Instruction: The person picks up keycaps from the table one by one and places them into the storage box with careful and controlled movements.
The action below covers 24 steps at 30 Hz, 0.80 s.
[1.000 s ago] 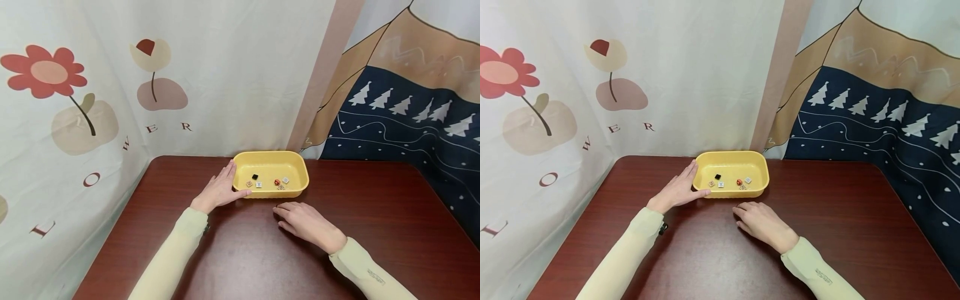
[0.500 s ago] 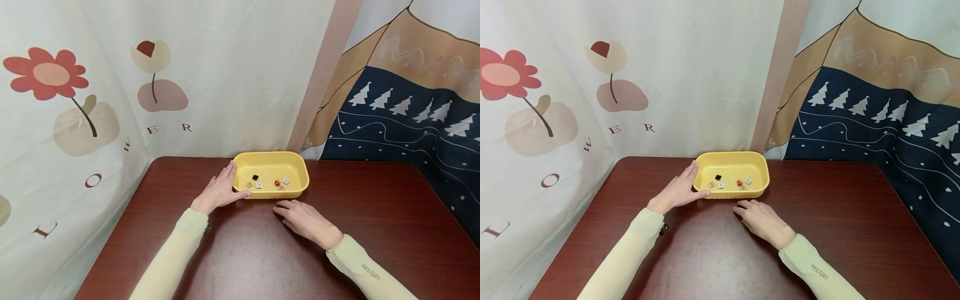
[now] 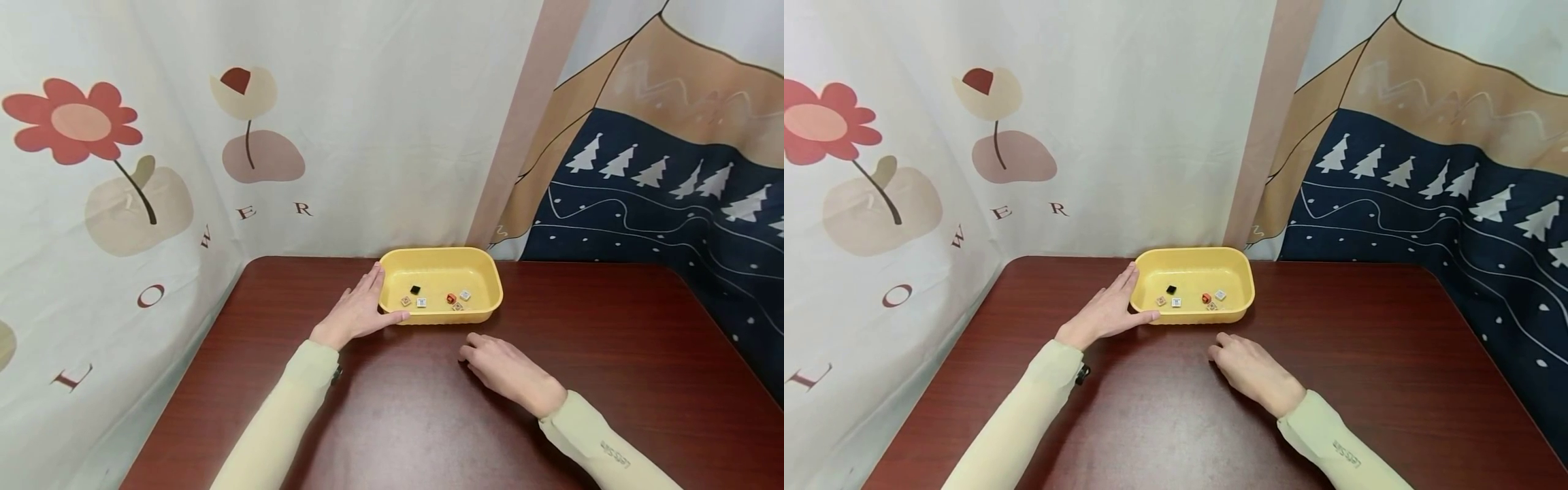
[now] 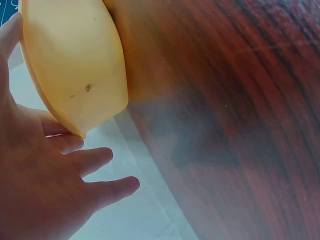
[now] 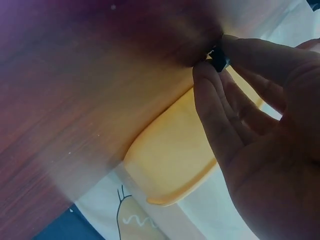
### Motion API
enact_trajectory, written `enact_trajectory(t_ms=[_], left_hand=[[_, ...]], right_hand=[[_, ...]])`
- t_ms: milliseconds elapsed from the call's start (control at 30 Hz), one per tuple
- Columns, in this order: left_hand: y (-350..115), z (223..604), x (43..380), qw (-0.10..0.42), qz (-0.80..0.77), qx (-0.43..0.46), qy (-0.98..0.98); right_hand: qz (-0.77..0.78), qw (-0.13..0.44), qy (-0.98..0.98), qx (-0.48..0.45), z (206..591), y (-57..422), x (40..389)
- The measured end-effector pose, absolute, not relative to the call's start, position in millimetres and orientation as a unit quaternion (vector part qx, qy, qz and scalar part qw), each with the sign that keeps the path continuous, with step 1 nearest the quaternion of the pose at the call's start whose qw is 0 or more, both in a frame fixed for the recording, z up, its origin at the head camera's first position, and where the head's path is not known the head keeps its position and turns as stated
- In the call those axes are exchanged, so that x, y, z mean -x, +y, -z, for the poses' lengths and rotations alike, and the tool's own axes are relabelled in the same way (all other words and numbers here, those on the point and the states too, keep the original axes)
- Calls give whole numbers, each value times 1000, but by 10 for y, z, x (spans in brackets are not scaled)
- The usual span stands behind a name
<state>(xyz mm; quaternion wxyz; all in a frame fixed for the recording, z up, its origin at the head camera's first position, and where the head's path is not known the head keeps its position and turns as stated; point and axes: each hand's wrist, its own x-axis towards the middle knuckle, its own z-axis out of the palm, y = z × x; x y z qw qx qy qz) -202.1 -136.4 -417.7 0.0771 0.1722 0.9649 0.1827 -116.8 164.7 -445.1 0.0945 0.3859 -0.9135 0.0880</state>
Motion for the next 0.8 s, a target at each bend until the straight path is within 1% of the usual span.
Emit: enact_trajectory(t_ms=[200, 433, 600, 800], left_hand=[[-1363, 4171, 2026, 79, -180, -169, 966], [-1367, 4184, 2026, 78, -186, -167, 965], [-1374, 4187, 2023, 75, -185, -167, 965], [-1375, 4185, 2015, 74, -182, -168, 966]], right_hand=[[-103, 111, -912, -380, 4387, 1682, 1146], [-127, 164, -901, -382, 4240, 1703, 1159], [-163, 204, -887, -381, 4127, 1691, 1219], [-204, 224, -884, -355, 4015, 1626, 1340]])
